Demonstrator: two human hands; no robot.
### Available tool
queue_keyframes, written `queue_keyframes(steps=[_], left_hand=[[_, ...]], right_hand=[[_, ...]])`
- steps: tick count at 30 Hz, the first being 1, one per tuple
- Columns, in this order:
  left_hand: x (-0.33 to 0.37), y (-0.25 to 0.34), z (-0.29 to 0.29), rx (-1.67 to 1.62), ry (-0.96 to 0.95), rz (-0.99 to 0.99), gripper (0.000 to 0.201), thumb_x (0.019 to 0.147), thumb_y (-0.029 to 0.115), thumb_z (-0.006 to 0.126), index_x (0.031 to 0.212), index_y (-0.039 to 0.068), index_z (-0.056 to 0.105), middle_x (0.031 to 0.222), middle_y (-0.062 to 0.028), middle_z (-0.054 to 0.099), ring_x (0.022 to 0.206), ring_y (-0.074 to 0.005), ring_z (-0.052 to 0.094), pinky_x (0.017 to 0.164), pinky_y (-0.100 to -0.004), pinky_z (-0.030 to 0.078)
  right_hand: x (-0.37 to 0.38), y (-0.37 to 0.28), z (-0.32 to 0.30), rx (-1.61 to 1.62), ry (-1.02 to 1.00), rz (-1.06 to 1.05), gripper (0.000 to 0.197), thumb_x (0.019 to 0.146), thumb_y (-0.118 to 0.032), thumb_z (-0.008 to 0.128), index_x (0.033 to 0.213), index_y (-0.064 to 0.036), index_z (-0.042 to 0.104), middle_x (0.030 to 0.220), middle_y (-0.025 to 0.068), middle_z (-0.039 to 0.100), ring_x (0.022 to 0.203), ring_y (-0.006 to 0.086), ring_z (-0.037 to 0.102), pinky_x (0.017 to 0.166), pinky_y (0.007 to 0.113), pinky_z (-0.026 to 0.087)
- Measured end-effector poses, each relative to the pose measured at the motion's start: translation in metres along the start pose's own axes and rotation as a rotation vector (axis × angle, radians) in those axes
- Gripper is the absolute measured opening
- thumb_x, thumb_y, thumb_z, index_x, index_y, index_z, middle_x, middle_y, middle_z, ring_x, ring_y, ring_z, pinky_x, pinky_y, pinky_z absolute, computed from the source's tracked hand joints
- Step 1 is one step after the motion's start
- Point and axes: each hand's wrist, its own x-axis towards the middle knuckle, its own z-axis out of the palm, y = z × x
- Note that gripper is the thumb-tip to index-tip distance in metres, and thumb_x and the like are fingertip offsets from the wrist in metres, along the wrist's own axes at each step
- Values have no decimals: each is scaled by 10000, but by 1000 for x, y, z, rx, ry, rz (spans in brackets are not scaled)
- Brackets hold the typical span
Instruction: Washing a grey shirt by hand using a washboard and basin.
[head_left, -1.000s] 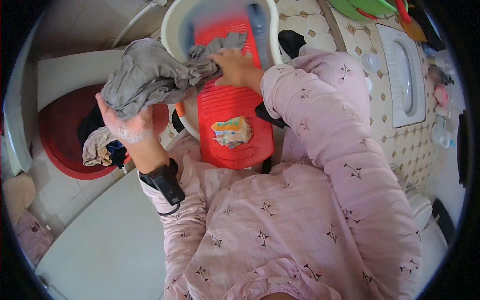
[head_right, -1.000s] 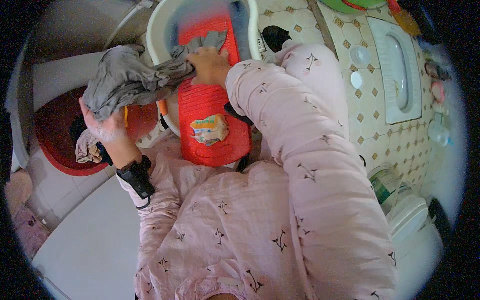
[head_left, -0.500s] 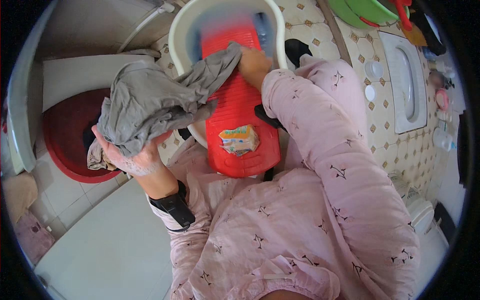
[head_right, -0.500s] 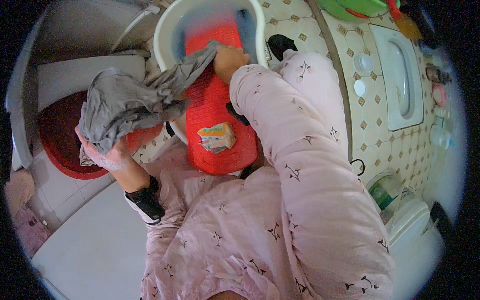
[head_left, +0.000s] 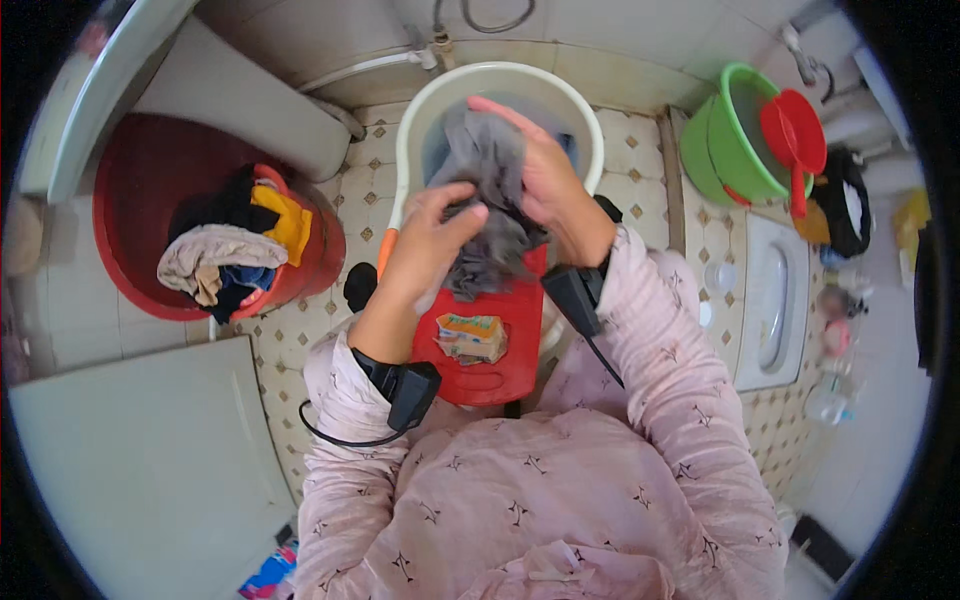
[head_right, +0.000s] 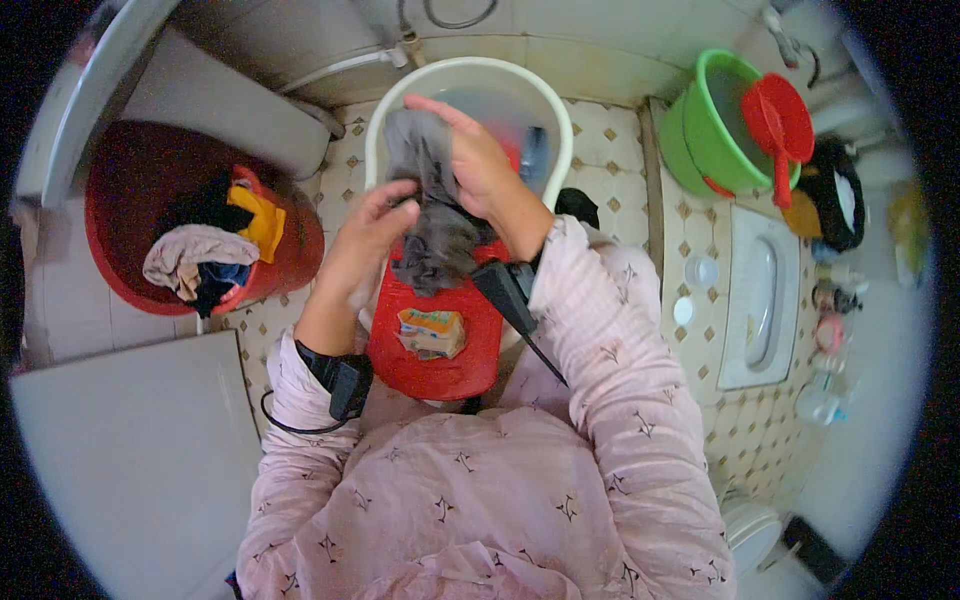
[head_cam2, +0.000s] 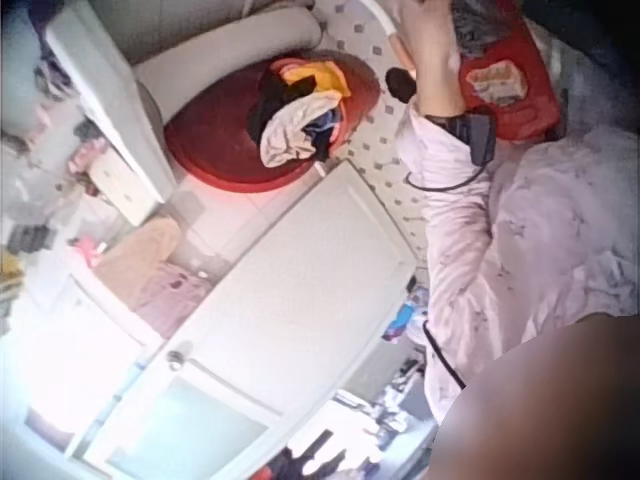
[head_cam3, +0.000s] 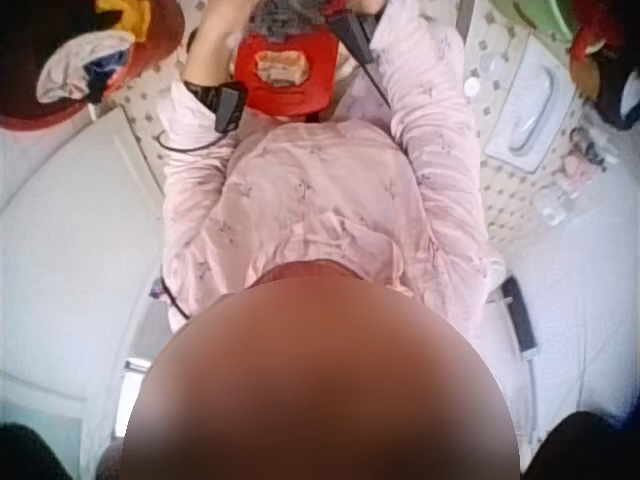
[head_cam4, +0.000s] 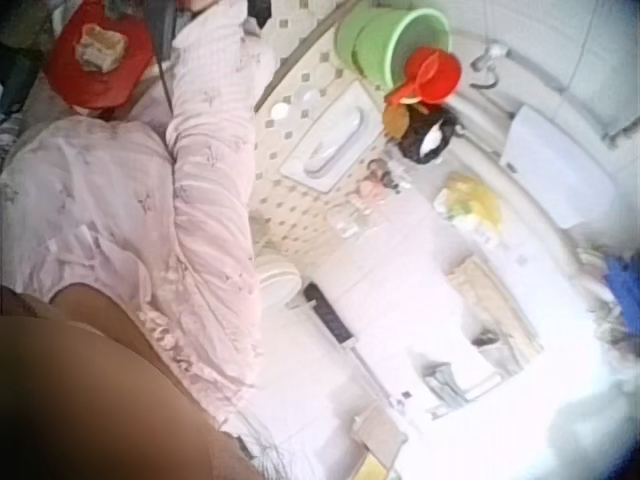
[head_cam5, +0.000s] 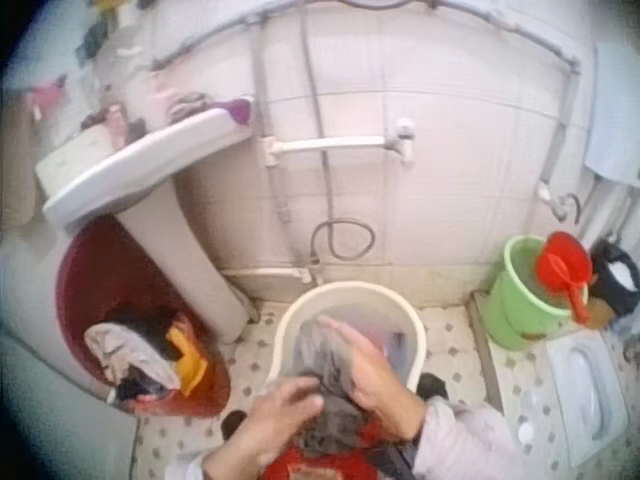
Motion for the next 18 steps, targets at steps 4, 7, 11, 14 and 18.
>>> queue_keyframes(steps=[4,7,11,14,18], left_hand=[[11,11,-18,52,226,177,469,808,387,556,1099,26,488,1161,-119,392,1018,-217,432,864,-353,359],[2,25,-26,-360,89,-72,477,840,427,502,1111,36,478,1079,-62,492,956,-180,493,820,-398,394],[8,8,-27,-613,-310,-165,360,868,336,490,1117,75,497,1004,-69,586,920,-163,552,780,-348,431],[11,0,-24,-674,-256,-105,263,880,244,481,1080,74,494,995,-70,571,906,-163,551,772,-318,440],[13,2,-27,-748,-71,66,181,883,161,457,1038,68,452,967,-59,548,873,-166,550,780,-318,442]], right_hand=[[-15,-16,28,-264,-88,83,400,823,-60,505,1213,-16,428,1040,70,550,904,132,551,799,257,442],[-16,-9,31,-374,-194,77,497,806,-49,499,1277,-27,339,1116,80,507,982,145,516,844,266,414],[-16,-9,30,-255,-298,373,638,794,-54,519,1328,-43,171,1151,97,459,1041,162,473,856,273,400],[-17,1,27,-130,-224,314,632,778,-66,564,1287,-41,191,1109,108,469,1003,156,481,817,275,422],[-25,22,26,-380,-213,231,617,763,-86,605,1236,-46,211,1090,107,467,970,138,471,777,269,435]])
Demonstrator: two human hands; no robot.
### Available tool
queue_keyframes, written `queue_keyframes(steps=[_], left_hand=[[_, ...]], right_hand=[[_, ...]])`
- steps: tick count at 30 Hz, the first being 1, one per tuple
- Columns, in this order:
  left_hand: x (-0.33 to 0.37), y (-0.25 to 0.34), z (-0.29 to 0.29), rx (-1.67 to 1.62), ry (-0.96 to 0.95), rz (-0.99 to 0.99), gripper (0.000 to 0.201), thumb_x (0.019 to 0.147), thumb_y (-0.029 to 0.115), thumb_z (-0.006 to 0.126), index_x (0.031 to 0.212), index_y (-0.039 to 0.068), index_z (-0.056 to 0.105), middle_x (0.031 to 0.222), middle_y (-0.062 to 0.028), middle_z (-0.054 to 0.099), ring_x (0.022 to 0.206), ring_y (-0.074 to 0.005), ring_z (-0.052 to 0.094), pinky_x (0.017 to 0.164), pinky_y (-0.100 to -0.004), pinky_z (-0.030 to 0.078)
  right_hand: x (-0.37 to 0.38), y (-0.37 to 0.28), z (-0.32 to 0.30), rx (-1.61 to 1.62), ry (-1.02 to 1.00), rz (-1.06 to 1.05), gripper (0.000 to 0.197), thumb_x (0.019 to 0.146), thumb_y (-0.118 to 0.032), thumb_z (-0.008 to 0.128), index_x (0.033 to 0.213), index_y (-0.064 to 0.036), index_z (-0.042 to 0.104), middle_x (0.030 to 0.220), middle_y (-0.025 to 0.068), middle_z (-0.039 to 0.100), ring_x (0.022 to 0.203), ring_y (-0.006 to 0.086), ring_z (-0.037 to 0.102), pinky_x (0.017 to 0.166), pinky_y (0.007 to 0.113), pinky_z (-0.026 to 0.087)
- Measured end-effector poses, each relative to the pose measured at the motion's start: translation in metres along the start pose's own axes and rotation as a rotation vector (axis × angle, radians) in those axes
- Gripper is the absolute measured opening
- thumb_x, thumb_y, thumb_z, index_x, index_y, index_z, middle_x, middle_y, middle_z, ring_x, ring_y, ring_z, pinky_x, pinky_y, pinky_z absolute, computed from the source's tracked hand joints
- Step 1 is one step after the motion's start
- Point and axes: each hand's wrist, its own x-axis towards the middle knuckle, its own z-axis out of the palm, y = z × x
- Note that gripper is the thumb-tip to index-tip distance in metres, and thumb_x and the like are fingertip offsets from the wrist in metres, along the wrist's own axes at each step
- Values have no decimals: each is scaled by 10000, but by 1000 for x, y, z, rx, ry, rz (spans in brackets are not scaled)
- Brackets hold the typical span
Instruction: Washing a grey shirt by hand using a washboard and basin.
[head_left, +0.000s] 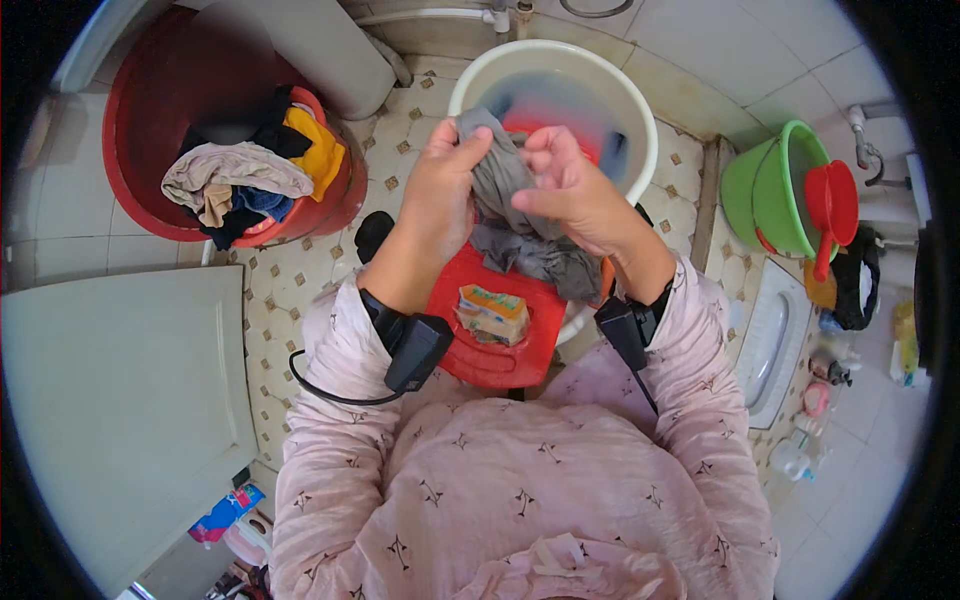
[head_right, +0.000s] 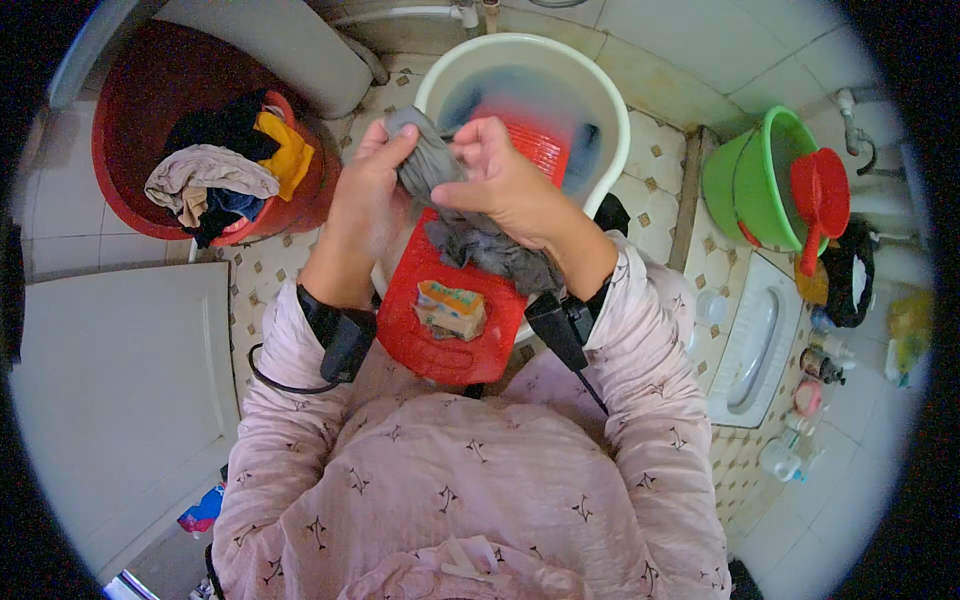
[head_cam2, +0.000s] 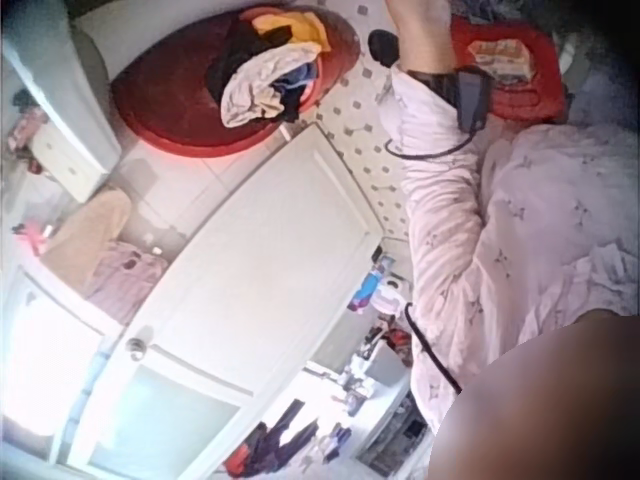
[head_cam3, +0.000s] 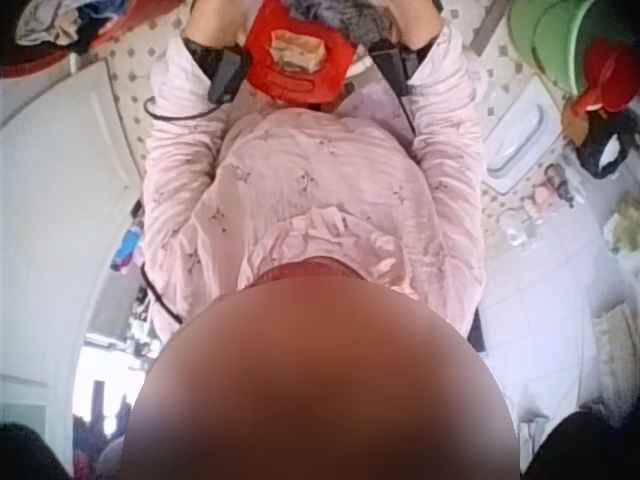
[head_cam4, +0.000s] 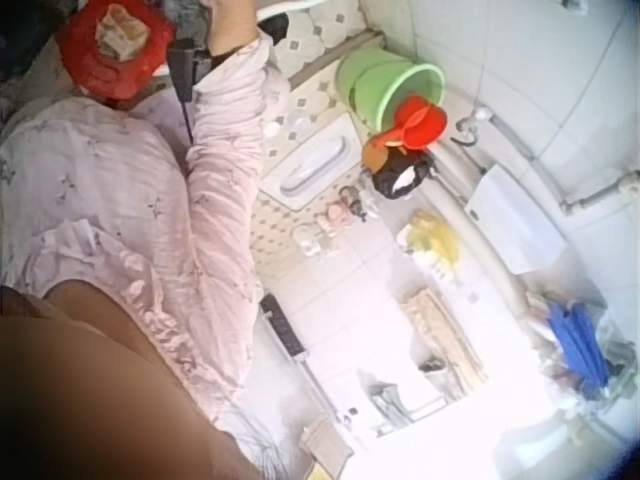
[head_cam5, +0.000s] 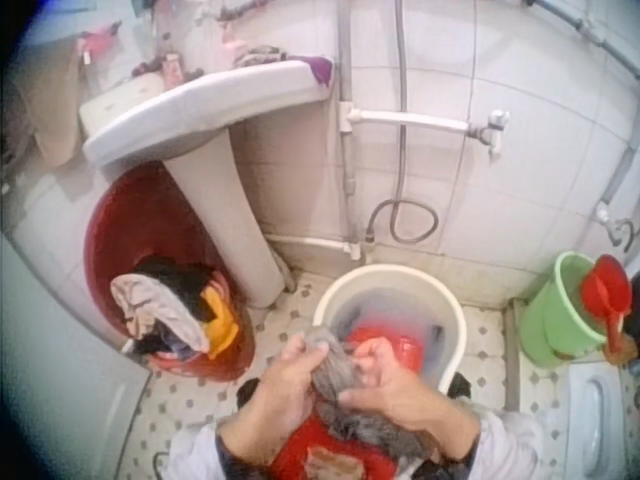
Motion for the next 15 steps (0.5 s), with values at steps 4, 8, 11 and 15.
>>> queue_keyframes(steps=[4,8,11,15], left_hand=[[2,7,1,-29,38,153,147,873,119,462,1006,65,433,960,-62,542,868,-175,550,794,-320,440],[2,14,1,-115,73,241,151,853,99,495,987,70,431,959,-66,542,871,-192,552,798,-339,442],[2,10,-1,-52,103,202,227,828,71,519,1021,46,401,986,-91,527,884,-188,544,781,-341,447],[2,-6,10,-23,253,89,239,812,97,557,992,47,407,920,-74,523,847,-179,543,727,-324,452]], right_hand=[[1,10,-15,-225,39,148,289,799,-114,573,1041,-32,438,922,37,532,855,87,483,700,237,423],[-1,10,-14,-129,222,82,127,847,-150,510,816,-34,553,757,-24,535,724,62,479,655,211,390],[3,1,-8,48,325,-99,138,863,-170,488,849,-44,545,773,-33,523,728,62,468,672,220,383],[9,8,11,39,390,-203,155,834,-208,538,788,-60,544,701,-22,521,672,59,467,611,240,397]])
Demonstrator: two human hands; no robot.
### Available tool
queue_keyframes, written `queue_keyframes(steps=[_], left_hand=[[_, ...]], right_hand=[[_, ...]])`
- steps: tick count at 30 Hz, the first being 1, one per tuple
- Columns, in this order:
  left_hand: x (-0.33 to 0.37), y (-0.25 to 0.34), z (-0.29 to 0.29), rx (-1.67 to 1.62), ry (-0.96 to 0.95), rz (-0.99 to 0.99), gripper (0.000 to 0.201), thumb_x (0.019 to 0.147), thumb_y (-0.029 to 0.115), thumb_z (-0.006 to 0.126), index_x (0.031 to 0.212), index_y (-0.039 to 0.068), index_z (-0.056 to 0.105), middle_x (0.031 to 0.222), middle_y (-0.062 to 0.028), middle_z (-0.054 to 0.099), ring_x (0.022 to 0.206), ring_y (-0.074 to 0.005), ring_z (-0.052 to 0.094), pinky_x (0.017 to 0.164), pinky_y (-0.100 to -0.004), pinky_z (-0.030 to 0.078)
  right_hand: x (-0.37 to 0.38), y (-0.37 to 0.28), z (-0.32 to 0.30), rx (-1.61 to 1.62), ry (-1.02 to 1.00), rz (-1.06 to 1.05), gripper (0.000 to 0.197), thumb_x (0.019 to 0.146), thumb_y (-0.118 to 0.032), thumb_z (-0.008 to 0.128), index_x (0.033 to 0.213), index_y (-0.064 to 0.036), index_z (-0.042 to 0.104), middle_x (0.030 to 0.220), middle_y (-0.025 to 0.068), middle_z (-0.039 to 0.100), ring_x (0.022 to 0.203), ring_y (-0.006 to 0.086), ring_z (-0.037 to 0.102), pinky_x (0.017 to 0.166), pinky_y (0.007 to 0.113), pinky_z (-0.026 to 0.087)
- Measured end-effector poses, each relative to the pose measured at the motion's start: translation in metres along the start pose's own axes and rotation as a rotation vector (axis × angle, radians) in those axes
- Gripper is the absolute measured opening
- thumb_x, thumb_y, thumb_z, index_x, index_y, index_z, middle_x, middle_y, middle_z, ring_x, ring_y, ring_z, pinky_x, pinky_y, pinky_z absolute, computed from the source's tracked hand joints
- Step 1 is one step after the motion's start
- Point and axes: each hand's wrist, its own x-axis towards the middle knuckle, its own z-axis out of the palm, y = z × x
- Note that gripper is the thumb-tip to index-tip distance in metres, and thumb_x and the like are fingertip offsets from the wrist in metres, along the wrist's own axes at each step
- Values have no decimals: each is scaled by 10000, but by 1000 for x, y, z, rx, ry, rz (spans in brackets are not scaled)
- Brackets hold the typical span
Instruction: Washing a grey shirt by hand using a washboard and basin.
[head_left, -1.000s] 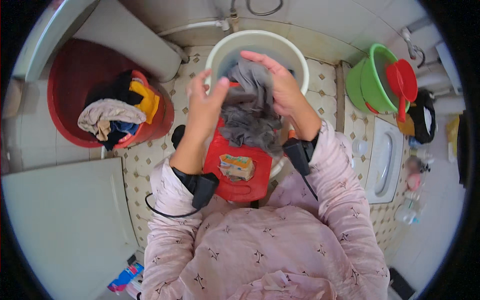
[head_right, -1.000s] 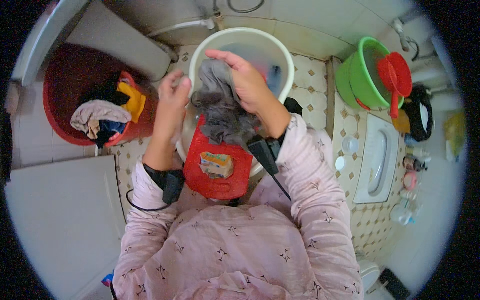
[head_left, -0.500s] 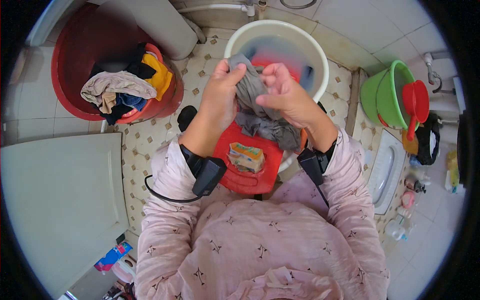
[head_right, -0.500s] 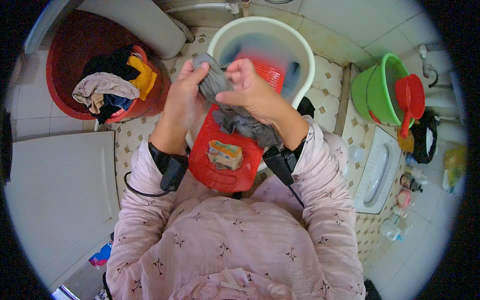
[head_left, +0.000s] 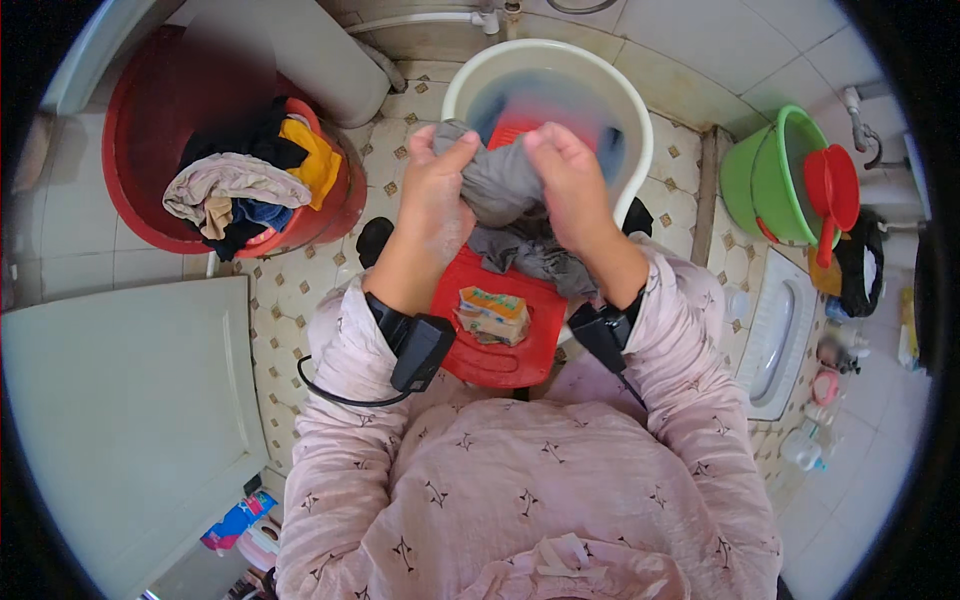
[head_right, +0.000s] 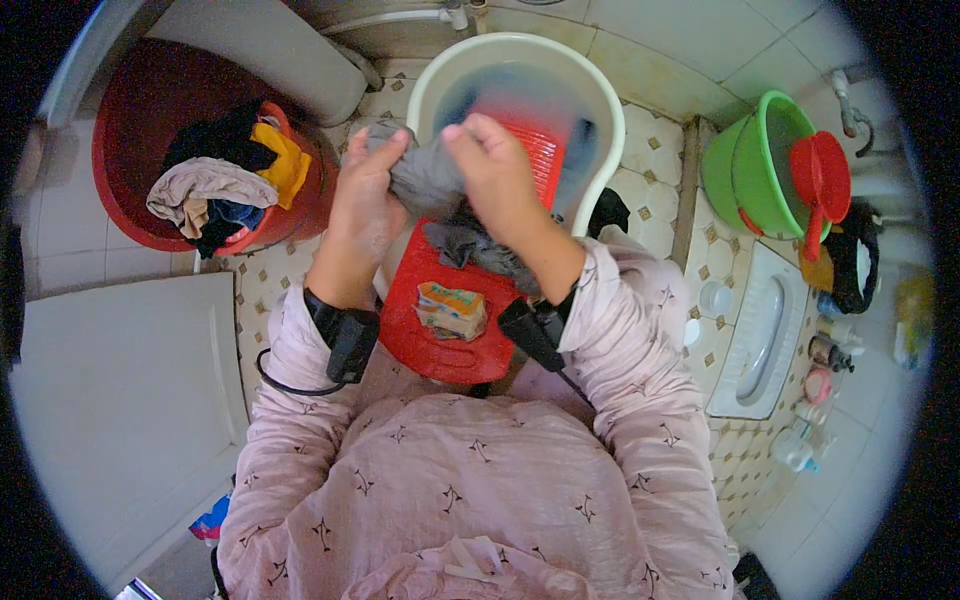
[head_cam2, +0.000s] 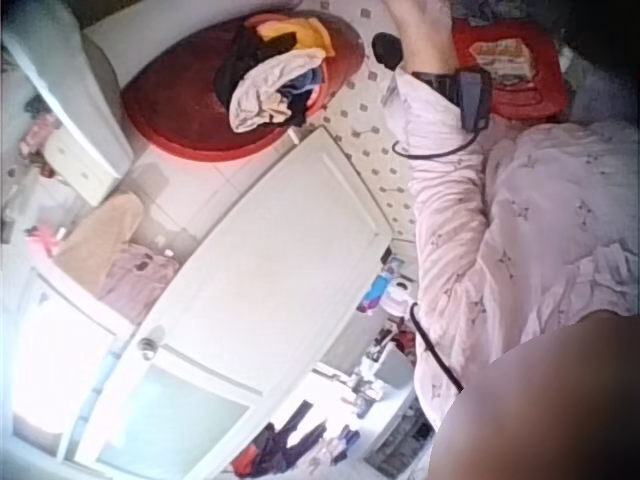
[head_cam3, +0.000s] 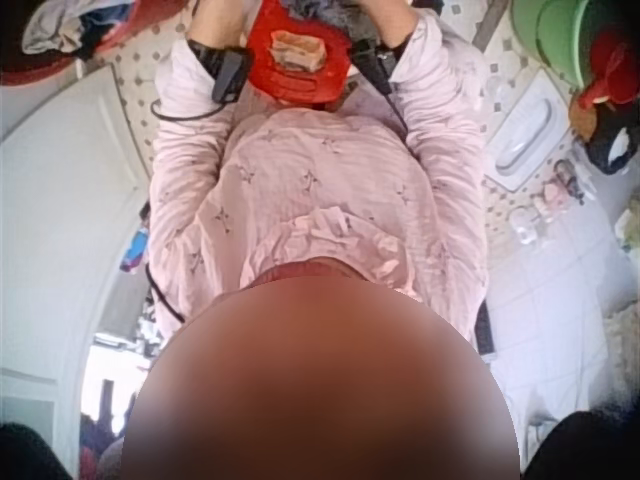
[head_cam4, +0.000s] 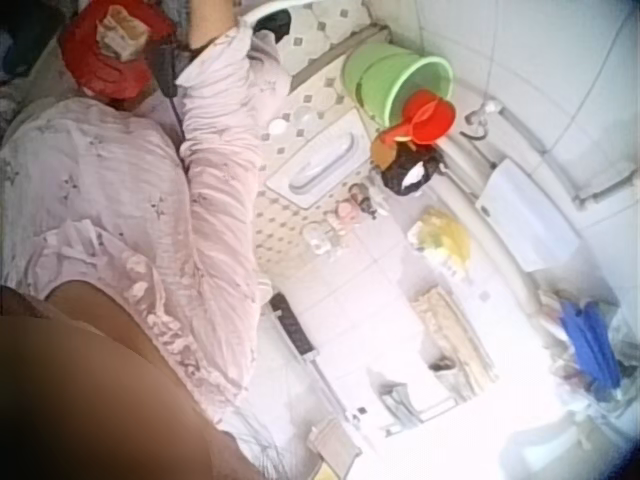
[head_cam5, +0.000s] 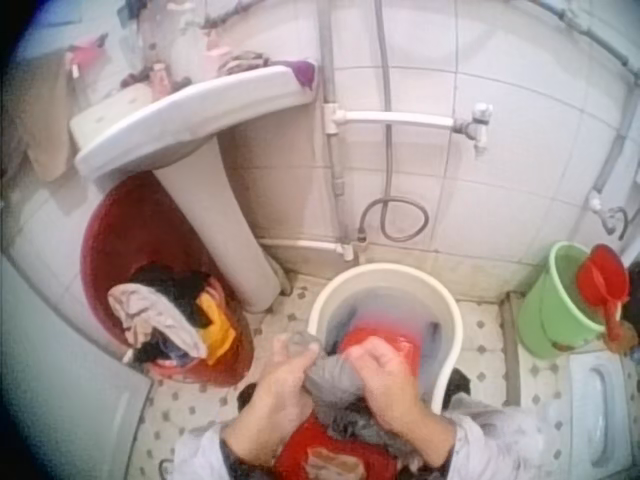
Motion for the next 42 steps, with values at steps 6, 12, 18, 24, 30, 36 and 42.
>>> queue_keyframes(steps=[6,12,18,24,30,36,42], left_hand=[[15,-11,-24,164,-370,-268,390,863,468,435,917,98,546,768,-47,558,697,-144,559,628,-288,460],[-3,-18,13,-141,106,-216,409,870,485,407,862,107,564,701,-28,565,588,-140,536,535,-293,431],[8,-29,-25,-314,-491,-251,391,893,440,381,940,87,544,823,-59,585,743,-181,571,689,-330,461],[-6,-12,7,-166,137,-285,368,889,426,404,876,84,539,746,-46,577,665,-171,555,638,-336,452],[-13,-18,19,-65,111,-183,387,892,424,391,972,70,526,881,-73,583,771,-214,579,744,-364,456],[-8,-13,4,-241,-35,-300,430,890,446,379,1022,63,523,1016,-99,580,937,-233,558,850,-382,417],[-5,-7,-4,29,113,78,315,904,360,416,944,57,492,831,-67,549,762,-184,555,743,-335,456]], right_hand=[[-30,16,40,-941,-172,-752,204,690,-115,582,595,-30,423,543,144,419,480,301,441,518,363,408],[1,22,18,-1104,172,-683,131,675,-129,528,607,-34,467,575,171,491,523,346,510,476,420,407],[10,23,15,-941,132,-485,147,683,-141,518,611,-20,476,582,218,484,556,393,508,506,450,404],[-20,25,27,-1024,29,-442,128,695,-139,522,646,-25,490,624,214,505,582,380,522,514,447,402],[12,30,3,-1089,114,-493,194,731,-210,506,647,-35,521,626,216,527,603,381,552,549,464,435],[20,37,-10,-621,76,-154,183,793,-182,496,754,-10,542,660,182,532,638,275,540,597,371,426],[12,7,-2,-150,-114,1,163,848,-144,463,948,-17,484,895,2,477,840,75,427,726,214,362]])
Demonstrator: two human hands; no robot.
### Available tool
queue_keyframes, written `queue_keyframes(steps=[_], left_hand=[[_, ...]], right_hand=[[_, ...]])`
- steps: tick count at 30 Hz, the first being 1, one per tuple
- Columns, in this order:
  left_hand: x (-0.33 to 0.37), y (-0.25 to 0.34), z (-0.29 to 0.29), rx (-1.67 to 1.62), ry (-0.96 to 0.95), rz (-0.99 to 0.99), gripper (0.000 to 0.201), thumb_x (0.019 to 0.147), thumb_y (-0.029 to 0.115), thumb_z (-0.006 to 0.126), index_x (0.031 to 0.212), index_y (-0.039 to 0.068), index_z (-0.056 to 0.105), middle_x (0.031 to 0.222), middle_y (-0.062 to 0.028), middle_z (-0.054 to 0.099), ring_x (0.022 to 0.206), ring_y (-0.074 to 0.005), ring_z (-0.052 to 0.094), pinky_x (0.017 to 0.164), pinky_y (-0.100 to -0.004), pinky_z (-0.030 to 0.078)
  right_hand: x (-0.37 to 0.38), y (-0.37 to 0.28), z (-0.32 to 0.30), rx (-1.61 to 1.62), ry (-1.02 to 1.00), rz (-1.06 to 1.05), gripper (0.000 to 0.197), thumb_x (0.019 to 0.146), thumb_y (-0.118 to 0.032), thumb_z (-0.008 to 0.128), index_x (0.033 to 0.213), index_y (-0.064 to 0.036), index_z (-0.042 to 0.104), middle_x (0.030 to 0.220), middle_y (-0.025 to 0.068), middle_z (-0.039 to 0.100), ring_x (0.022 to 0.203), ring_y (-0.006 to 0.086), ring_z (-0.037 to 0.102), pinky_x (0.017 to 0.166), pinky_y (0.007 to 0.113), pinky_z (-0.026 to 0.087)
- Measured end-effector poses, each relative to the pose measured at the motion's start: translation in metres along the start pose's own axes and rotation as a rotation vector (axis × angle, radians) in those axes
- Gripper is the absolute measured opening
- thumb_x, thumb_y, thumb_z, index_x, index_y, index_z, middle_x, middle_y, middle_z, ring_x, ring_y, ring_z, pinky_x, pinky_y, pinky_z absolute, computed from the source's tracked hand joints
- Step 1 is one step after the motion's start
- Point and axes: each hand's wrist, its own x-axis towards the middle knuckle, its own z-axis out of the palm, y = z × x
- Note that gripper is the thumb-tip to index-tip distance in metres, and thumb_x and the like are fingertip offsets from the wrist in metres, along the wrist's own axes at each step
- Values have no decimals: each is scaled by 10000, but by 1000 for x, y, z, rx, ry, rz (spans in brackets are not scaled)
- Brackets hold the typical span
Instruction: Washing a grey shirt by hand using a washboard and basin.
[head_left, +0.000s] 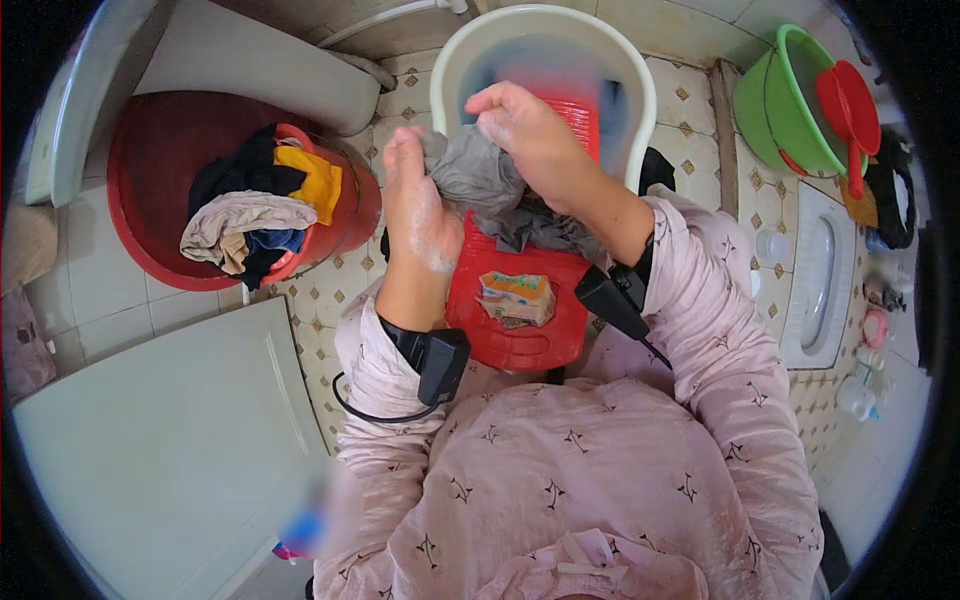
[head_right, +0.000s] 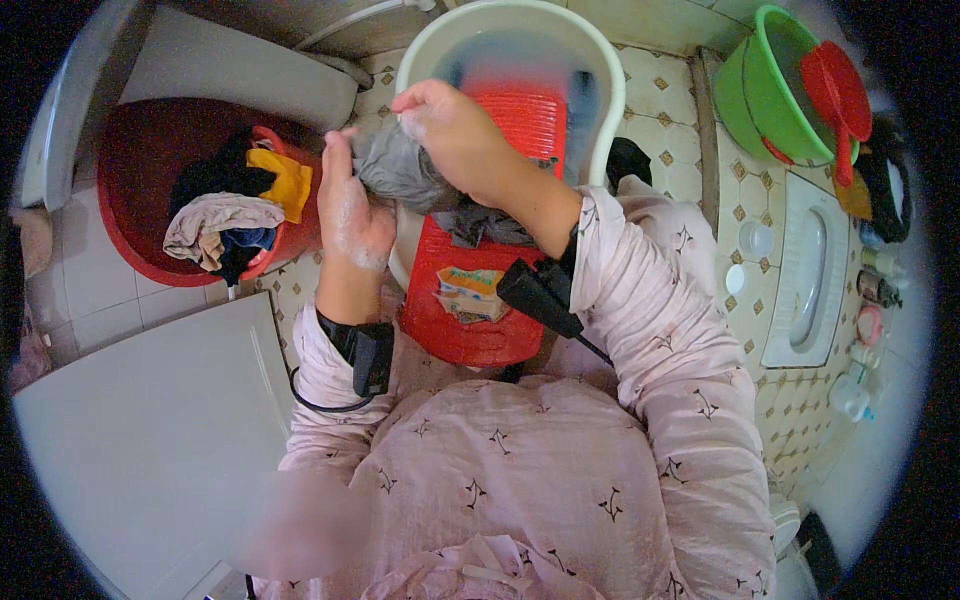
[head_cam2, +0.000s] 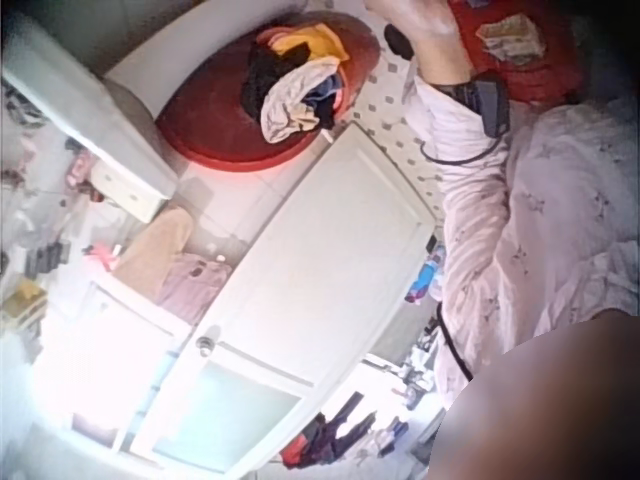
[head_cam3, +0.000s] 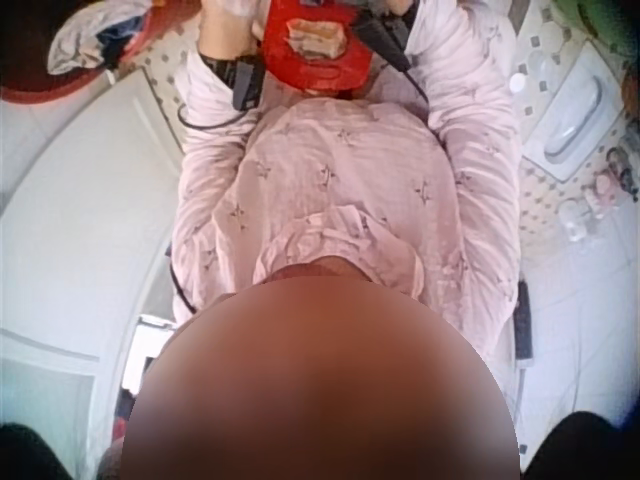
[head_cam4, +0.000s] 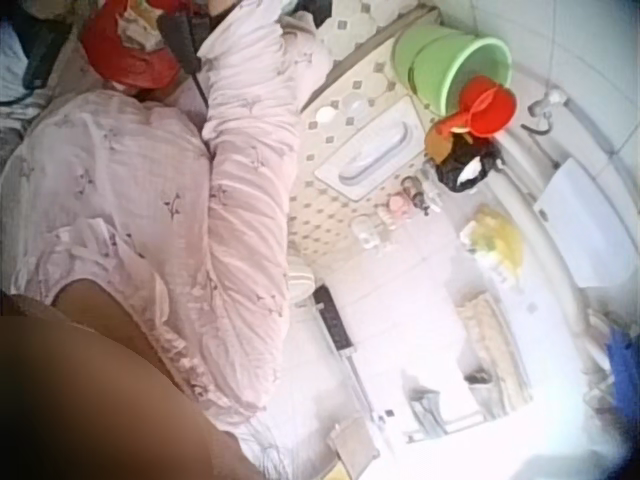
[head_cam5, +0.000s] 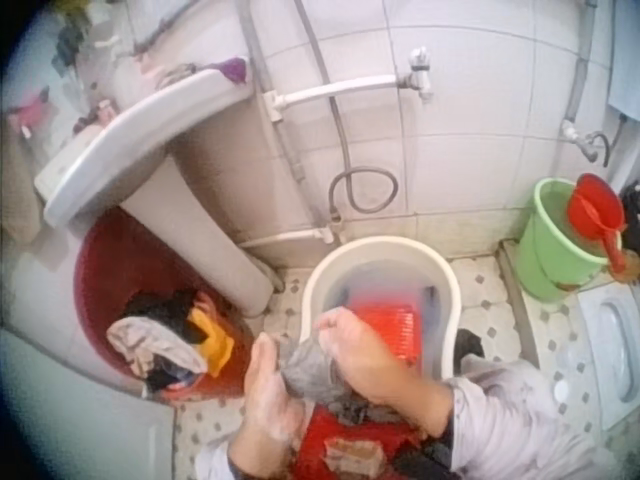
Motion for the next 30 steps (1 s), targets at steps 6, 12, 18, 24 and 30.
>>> queue_keyframes(steps=[6,12,18,24,30], left_hand=[[6,4,-8,55,-165,-164,235,904,329,432,829,110,473,696,-9,504,696,-151,525,678,-344,441],[-4,-11,14,-78,65,-209,302,910,376,387,824,100,473,720,-27,514,704,-121,507,656,-298,432],[5,-3,13,58,17,-223,324,917,386,351,860,90,469,794,-29,515,752,-158,524,699,-308,437],[-11,-12,17,-120,-57,-285,336,915,403,348,854,101,483,824,-53,552,791,-192,545,743,-348,447],[-7,0,7,-154,-265,-418,330,893,421,395,899,98,461,831,-42,544,788,-181,548,726,-348,448]], right_hand=[[-30,-13,30,-921,6,-268,133,748,-110,512,846,-29,470,772,155,560,661,255,576,587,373,441],[-4,5,19,-988,373,-440,128,735,-81,490,859,-75,461,709,178,557,594,374,555,529,467,429],[-36,5,43,-943,203,-507,150,745,-77,475,895,-84,466,714,164,564,647,382,559,555,479,430],[-7,6,17,-959,296,-268,160,754,-127,489,905,-81,468,714,171,571,677,373,570,599,470,445],[3,9,-10,-480,204,-164,170,792,-126,514,950,-75,478,763,61,529,729,165,527,623,291,411]])
